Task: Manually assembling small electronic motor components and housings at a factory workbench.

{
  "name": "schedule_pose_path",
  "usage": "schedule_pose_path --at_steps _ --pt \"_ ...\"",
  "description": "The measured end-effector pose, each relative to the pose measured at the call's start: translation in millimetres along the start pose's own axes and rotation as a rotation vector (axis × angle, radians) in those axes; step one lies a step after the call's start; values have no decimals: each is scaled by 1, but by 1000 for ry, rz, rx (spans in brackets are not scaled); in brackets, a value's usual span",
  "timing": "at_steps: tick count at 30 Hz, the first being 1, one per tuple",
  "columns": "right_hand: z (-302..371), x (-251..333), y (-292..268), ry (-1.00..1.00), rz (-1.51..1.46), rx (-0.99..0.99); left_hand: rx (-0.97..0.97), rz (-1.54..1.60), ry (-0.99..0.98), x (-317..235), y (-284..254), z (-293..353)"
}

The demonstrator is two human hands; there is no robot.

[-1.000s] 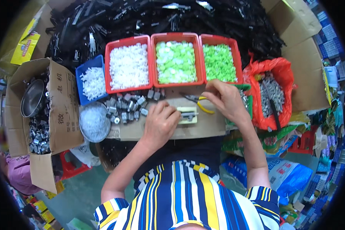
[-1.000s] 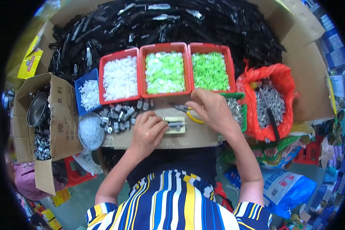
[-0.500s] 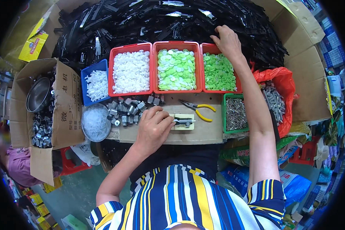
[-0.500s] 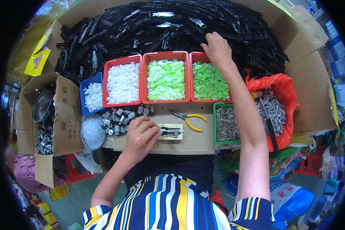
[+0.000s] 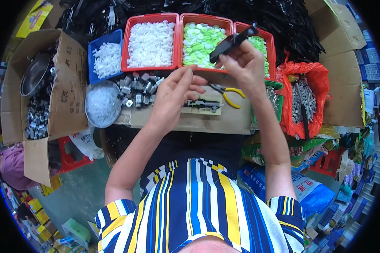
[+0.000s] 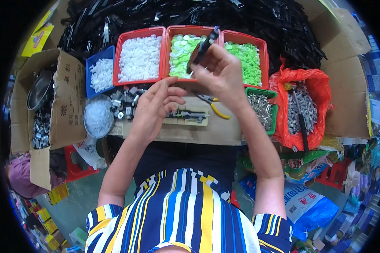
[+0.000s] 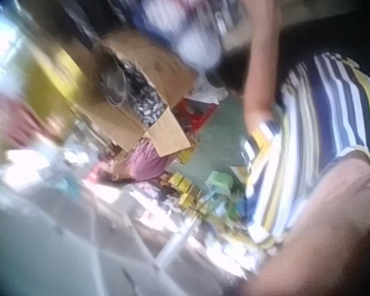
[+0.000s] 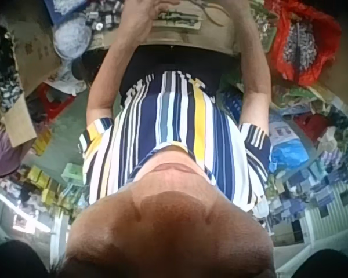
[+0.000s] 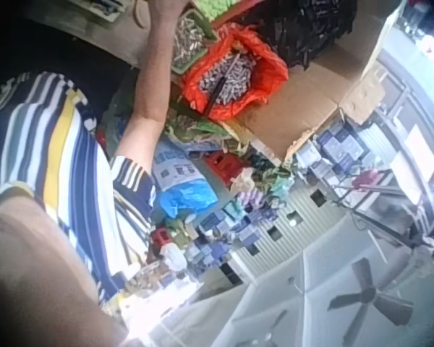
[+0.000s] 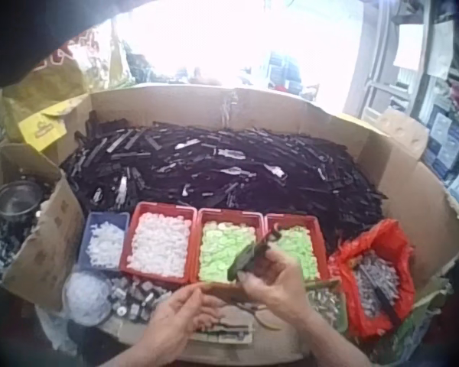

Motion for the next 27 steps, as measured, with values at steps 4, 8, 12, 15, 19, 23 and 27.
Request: schedule_pose_path --at_steps 4,8,12,15,19,23,27 --pt "39 -24 25 113 -198 49 -4 203 -92 6 -5 -1" --pt "53 -19 11 69 -3 0 -76 115 -100 10 -28 6" --pt "63 -19 0 114 -115 8 -53 104 -66 2 -25 13" --pt "66 -16 -17 124 -256 -76 -46 71 -63 -1 -22 16" --pt "76 -13 -31 -5 90 -59 -40 -2 -99 4 -34 15" --pt "88 11 -11 -405 691 35 -74 -42 -166 9 -46 18" --pt "95 0 0 -458 741 106 -67 -75 -208 19 -53 20"
Point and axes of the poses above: each hand's wrist, its own z-axis away from the middle knuckle, its own y-axis out of the palm, x = y × z, the point moved 9 cm from there along -z, towards the middle knuckle, and after that the axes turned 10 degrees about -x, right-handed, at the moved point
